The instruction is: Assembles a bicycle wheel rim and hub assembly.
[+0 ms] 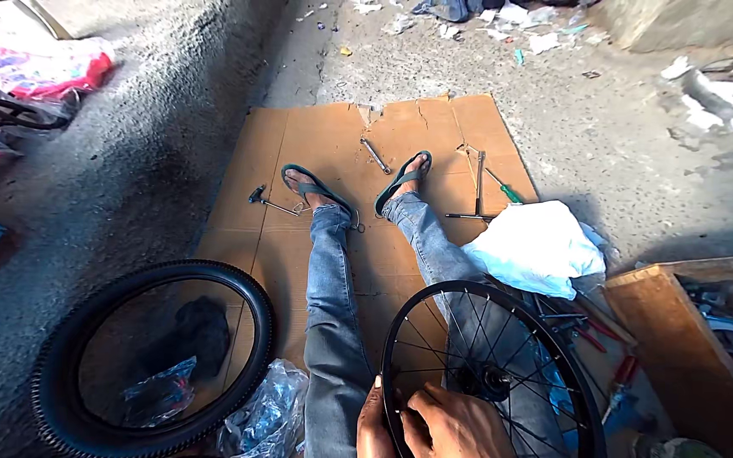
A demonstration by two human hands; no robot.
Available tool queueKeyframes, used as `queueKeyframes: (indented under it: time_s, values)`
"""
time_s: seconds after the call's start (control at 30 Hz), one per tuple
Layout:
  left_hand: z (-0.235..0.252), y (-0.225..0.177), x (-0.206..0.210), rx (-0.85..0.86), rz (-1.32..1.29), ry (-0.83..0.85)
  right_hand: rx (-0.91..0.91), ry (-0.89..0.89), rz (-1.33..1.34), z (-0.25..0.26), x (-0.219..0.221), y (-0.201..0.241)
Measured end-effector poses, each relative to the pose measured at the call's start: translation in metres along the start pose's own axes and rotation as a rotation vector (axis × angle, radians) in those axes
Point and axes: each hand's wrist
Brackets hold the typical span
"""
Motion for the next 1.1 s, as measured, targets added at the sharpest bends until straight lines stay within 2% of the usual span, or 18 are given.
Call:
queueKeyframes:
  time_s: [0.17, 0.3, 0.43, 0.6, 0.73, 0.83, 0.9, 1.0, 1.1]
  values:
    - [-0.004, 0.007, -0.008, 0.072, 0.044, 0.114, -0.031, 0.019, 0.020, -0.001, -0.006, 0.000]
    - [-0.008, 0.011, -0.011, 0.123, 0.048, 0.131, -0.160, 0.101, 0.109, 0.001, -0.008, -0.002]
    - [-0.010, 0.011, -0.012, 0.151, 0.073, 0.122, -0.276, 0.077, 0.111, 0.008, -0.005, -0.005]
    - [-0.011, 0.002, -0.003, 0.038, -0.017, 0.099, -0.261, 0.078, 0.160, -0.001, -0.004, -0.004]
    - [-0.004, 0.002, -0.009, -0.034, 0.040, 0.060, -0.194, 0.345, 0.247, 0.010, -0.021, -0.015]
    - [-0.007, 0.002, -0.005, -0.096, 0.002, 0.049, -0.165, 0.208, 0.203, 0.026, -0.015, -0.019]
    - [-0.007, 0.004, -0.006, -0.037, 0.029, 0.023, -0.192, 0.203, 0.197, 0.032, -0.004, -0.017]
    - [-0.008, 0.004, -0.006, 0.204, 0.131, -0.024, -0.213, 0.146, 0.231, 0.034, 0.016, -0.016]
    - [-0.005, -0.002, -0.018, 0.388, 0.266, 0.037, -0.220, 0.120, 0.282, 0.038, 0.019, -0.020]
Point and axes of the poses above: each hand's wrist, its own z-axis towards the middle knuckle, its own x-axis out of the palm, y = z × x, and after that the axes turned 1 degree about -z, right-handed
